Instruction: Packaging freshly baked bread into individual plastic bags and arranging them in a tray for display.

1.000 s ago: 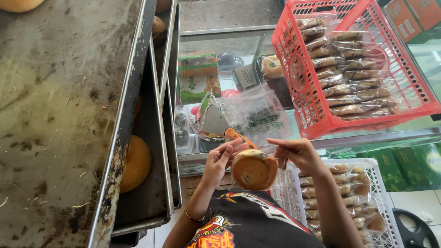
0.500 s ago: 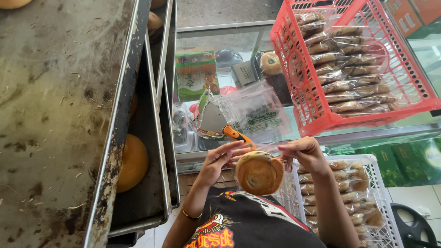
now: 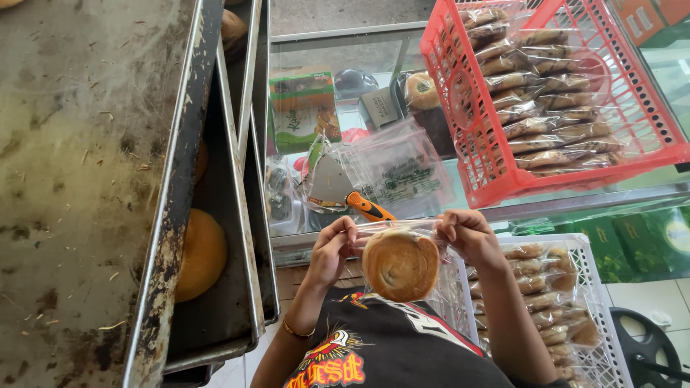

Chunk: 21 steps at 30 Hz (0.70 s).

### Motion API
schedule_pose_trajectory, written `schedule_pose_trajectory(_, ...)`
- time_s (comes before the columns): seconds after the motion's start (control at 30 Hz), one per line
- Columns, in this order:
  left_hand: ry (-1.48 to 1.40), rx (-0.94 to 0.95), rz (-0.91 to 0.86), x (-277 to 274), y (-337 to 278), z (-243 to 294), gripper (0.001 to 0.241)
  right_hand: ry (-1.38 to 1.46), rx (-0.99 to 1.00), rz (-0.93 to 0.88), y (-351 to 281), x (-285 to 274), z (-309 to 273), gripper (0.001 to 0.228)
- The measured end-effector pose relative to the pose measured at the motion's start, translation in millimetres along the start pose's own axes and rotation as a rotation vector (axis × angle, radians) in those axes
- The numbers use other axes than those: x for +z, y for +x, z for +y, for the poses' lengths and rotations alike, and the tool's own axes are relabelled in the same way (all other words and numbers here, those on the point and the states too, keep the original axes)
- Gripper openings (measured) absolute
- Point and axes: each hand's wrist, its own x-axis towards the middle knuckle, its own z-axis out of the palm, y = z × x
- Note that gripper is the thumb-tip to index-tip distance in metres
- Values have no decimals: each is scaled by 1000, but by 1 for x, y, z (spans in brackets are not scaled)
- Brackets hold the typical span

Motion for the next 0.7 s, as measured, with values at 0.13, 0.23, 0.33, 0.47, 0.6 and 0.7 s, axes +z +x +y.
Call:
schedule_pose_trajectory(0.13, -13, 13, -29, 10, -2, 9, 14, 36, 49, 5, -1, 4, -1, 22)
schedule_pose_trajectory(0.23, 28, 25, -4, 15, -1, 10, 19, 64, 51, 16, 1, 9, -7, 23)
schedule_pose_trajectory(0.33, 187, 64, 25, 15, -1, 6, 27, 39, 62, -27, 5, 21, -19, 13)
schedule_pose_trajectory(0.47, 326, 108, 17, 19, -1, 7, 40, -203, 21, -58, 3, 20, -13, 27)
schedule_pose_trajectory(0.6, 346, 134, 46, 10, -1, 1, 41, -705, 77, 151, 5, 28, -6, 44)
schedule_pose_trajectory(0.7, 288, 130, 47, 16, -1, 8, 40, -491, 101, 92, 13, 49, -24, 39)
